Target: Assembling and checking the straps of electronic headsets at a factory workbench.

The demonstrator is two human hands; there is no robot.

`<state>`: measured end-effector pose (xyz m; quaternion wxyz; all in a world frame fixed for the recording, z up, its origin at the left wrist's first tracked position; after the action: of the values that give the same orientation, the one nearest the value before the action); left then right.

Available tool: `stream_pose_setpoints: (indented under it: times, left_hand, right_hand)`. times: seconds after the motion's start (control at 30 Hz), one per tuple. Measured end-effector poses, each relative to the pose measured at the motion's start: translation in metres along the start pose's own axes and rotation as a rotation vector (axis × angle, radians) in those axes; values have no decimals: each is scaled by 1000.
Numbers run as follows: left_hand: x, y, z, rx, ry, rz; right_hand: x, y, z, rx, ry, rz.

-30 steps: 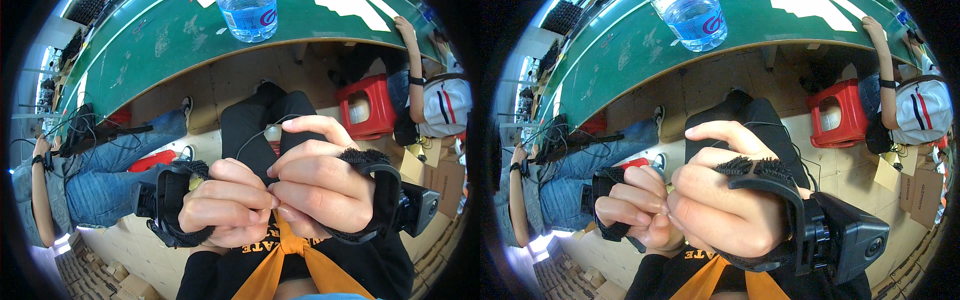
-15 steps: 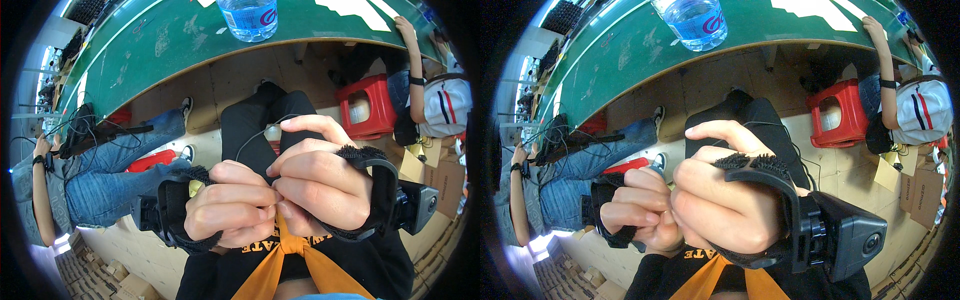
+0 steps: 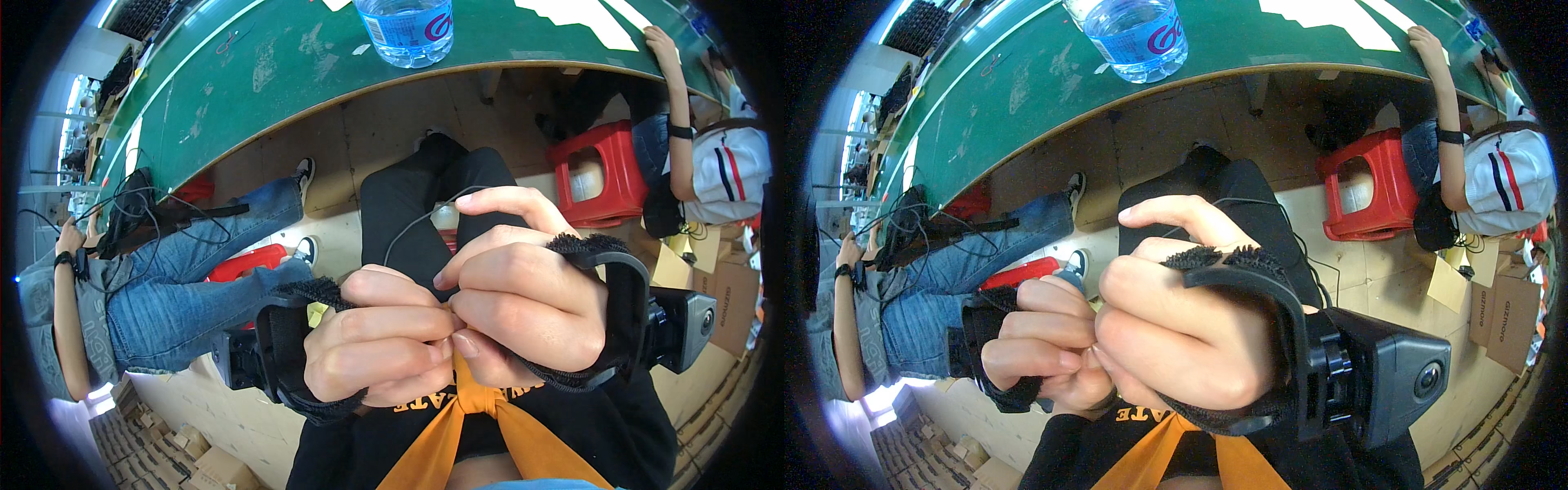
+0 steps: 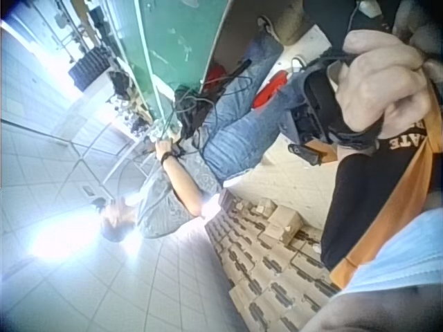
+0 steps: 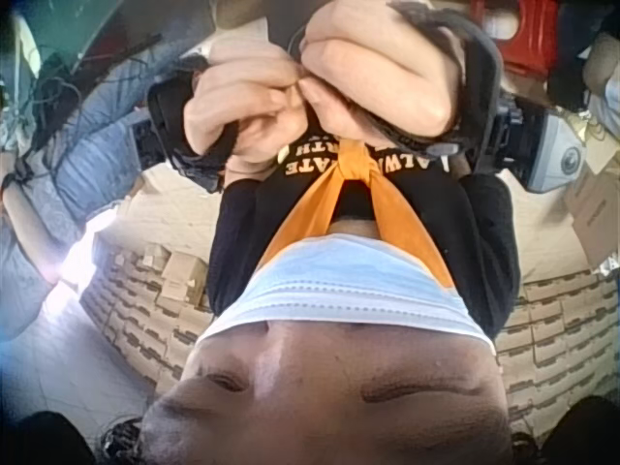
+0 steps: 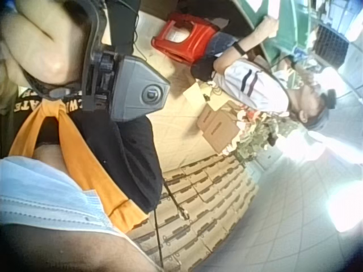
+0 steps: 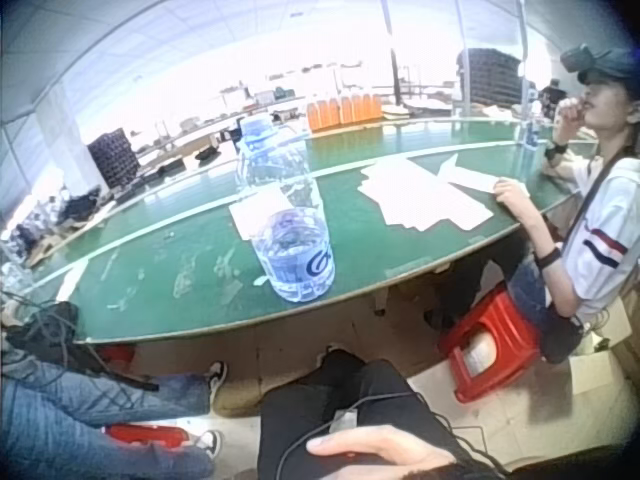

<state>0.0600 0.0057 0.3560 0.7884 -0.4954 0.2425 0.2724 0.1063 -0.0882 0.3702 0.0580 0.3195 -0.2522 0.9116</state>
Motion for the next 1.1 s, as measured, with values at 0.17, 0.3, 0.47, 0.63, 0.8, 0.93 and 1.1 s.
stream_pose_setpoints:
  times: [0.17,0.3,0.47,0.63,0.8,0.93,1.1]
  left_hand:
    - [-1,-3,-1,9,-19,3]
    - [-2,-3,-4,8,-49,32]
    - [-6,-2,-7,16,-23,1]
    - [-15,1,-10,13,12,-46]
    - [-18,5,-14,-1,-4,-61]
    - [-18,7,-16,6,-19,-67]
    - [-18,7,-14,-12,-14,-69]
  right_hand:
    - [-1,1,-1,-18,-35,10]
    - [0,2,-3,-24,-59,33]
    - [3,8,-4,-23,-46,61]
    - [8,15,-3,-51,-87,71]
    - [11,19,-5,-34,-97,78]
    - [11,20,-5,-32,-107,83]
    - [10,19,-5,-66,-133,78]
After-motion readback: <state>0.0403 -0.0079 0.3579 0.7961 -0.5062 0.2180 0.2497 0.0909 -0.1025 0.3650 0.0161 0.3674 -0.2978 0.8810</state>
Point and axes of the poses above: each hand's wrist, its own y-axis away from the middle knuckle, its own z-axis out of the back of the hand, x = y × z, the point moved 10 cm from there along -y, towards the middle knuckle, and after that the axes turned 15 degrees about x, right-handed, at the moved point
